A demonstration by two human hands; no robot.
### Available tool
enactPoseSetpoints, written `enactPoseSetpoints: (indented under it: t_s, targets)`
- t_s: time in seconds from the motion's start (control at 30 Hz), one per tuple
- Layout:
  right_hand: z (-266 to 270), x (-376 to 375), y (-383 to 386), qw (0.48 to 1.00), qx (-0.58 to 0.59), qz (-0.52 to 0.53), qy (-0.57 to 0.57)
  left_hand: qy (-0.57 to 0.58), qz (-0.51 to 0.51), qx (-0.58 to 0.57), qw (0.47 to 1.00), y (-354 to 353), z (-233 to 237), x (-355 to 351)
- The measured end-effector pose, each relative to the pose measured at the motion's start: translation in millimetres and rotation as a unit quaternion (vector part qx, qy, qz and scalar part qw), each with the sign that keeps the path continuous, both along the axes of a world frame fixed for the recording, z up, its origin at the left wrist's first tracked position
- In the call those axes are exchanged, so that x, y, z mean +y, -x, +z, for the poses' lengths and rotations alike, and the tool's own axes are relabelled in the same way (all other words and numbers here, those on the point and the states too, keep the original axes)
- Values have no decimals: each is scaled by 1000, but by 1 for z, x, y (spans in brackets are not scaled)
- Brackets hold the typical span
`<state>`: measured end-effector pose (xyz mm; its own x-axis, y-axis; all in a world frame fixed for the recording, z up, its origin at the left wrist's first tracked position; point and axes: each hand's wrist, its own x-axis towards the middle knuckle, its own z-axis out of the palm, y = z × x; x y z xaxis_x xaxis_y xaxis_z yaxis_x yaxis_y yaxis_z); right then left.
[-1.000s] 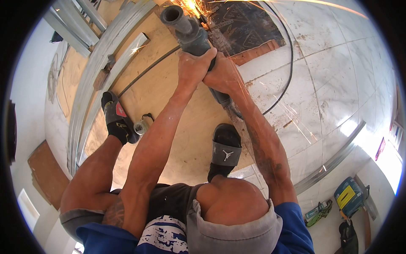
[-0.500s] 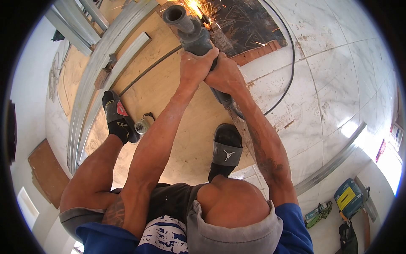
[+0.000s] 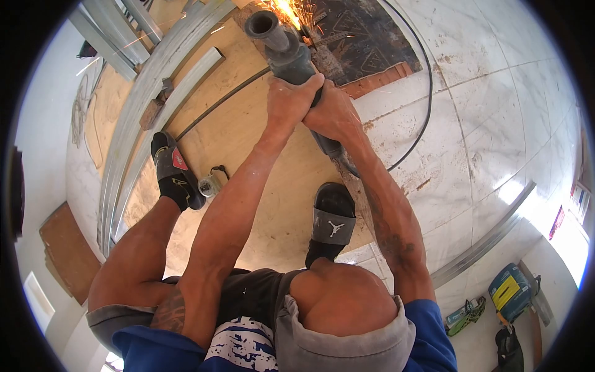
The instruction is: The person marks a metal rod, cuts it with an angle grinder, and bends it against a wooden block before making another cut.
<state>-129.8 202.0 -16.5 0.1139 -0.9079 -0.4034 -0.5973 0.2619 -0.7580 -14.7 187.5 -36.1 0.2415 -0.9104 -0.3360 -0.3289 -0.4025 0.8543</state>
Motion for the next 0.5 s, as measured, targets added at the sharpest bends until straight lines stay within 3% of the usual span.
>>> enactPoseSetpoints:
  t_s: [0.17, 0.27, 0.5]
  targets:
    - [-3, 3, 0, 1000, 10, -4, 11, -20, -8, -10, 1000, 1, 5, 1]
    - [0, 3, 0, 1000, 13, 0, 2, 34, 30, -63, 997, 5, 3, 4]
    - [3, 3, -1, 1000, 13, 0, -1, 47, 15, -34, 998, 3, -6, 2]
